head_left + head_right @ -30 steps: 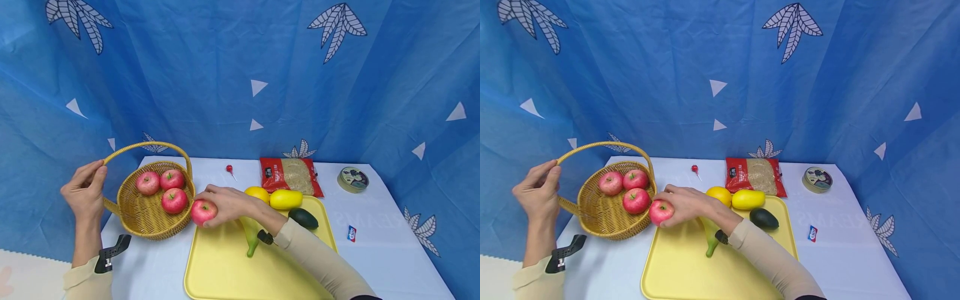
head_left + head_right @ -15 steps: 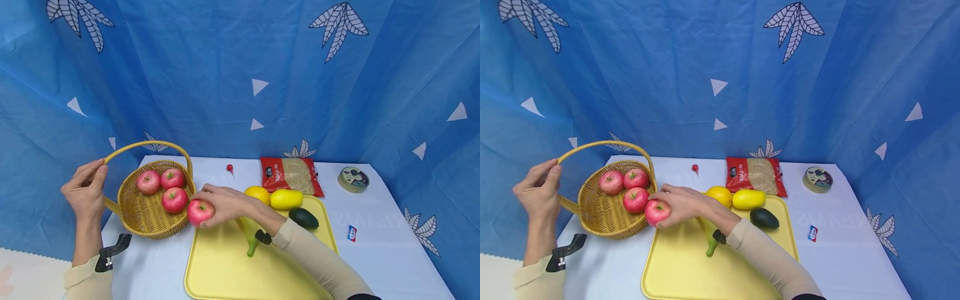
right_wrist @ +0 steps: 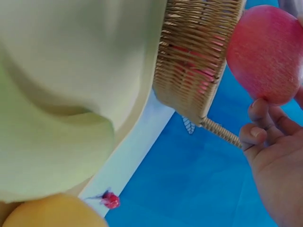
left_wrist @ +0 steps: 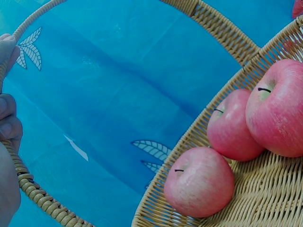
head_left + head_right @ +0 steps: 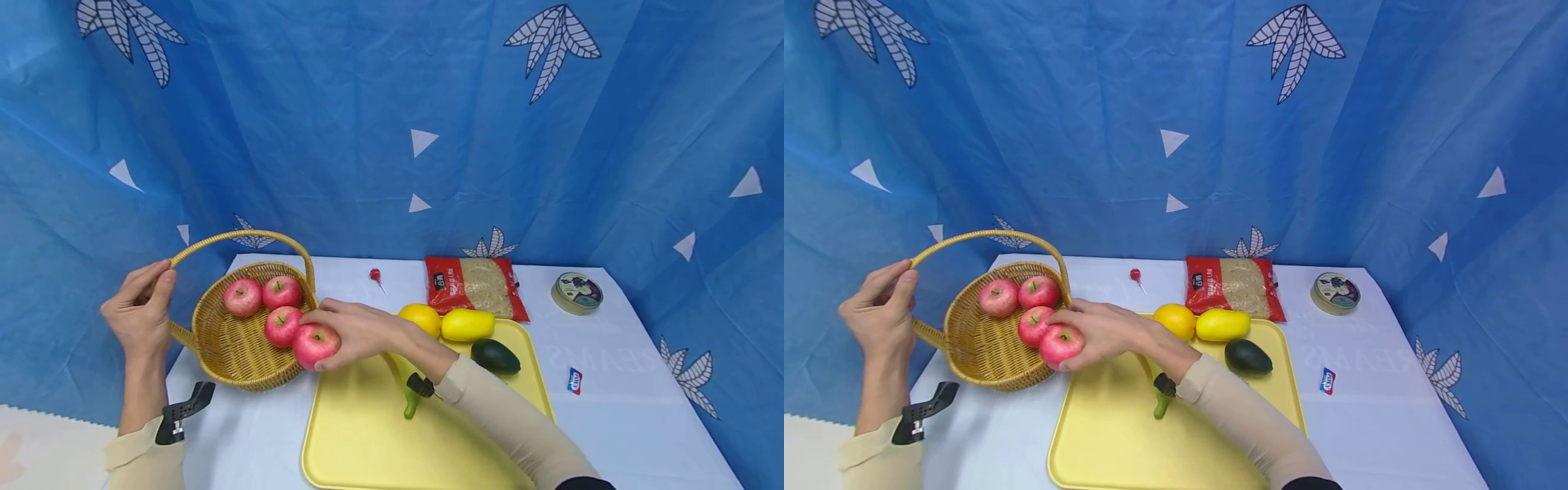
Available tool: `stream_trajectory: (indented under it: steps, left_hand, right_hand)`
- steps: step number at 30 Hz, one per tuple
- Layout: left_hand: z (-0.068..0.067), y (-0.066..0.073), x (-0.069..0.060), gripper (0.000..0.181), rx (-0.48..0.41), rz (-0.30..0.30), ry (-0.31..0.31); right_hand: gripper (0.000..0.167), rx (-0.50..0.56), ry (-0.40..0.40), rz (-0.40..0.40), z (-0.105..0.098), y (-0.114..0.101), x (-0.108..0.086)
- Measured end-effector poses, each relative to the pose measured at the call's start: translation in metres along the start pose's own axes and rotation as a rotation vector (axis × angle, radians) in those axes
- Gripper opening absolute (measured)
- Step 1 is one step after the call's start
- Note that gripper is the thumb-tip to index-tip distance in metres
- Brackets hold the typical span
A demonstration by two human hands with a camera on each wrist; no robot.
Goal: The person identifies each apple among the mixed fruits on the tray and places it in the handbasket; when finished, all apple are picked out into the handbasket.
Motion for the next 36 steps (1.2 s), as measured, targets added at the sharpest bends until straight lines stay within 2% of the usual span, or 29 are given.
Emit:
stream_trajectory:
  steps: [16,29,36]
  left_hand:
    - [-0.005,-0.003,0.001,0.02,0.006,-0.002,0.001]
    - [0.002,0.003,-0.002,0.019,0.01,0.001,0.0]
    - [0.006,0.005,-0.002,0.019,0.047,0.008,0.002]
  right_hand:
    - [0.076,0.003,0.003,-0.047,0.003,-0.016,0.02]
    - [0.073,-0.022,-0.009,-0.04,0.005,-0.023,0.038]
    - [0.073,-0.04,-0.023,-0.05,0.006,-0.023,0.05]
Point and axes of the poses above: each hand's wrist, its own x-axis towards the middle knuckle, its own z-axis out of the palm, y = z × x, the point moved 1 cm from there along x, towards the middle knuckle, and after that the axes turned 14 degrees about -x, right-handed, at the moved point
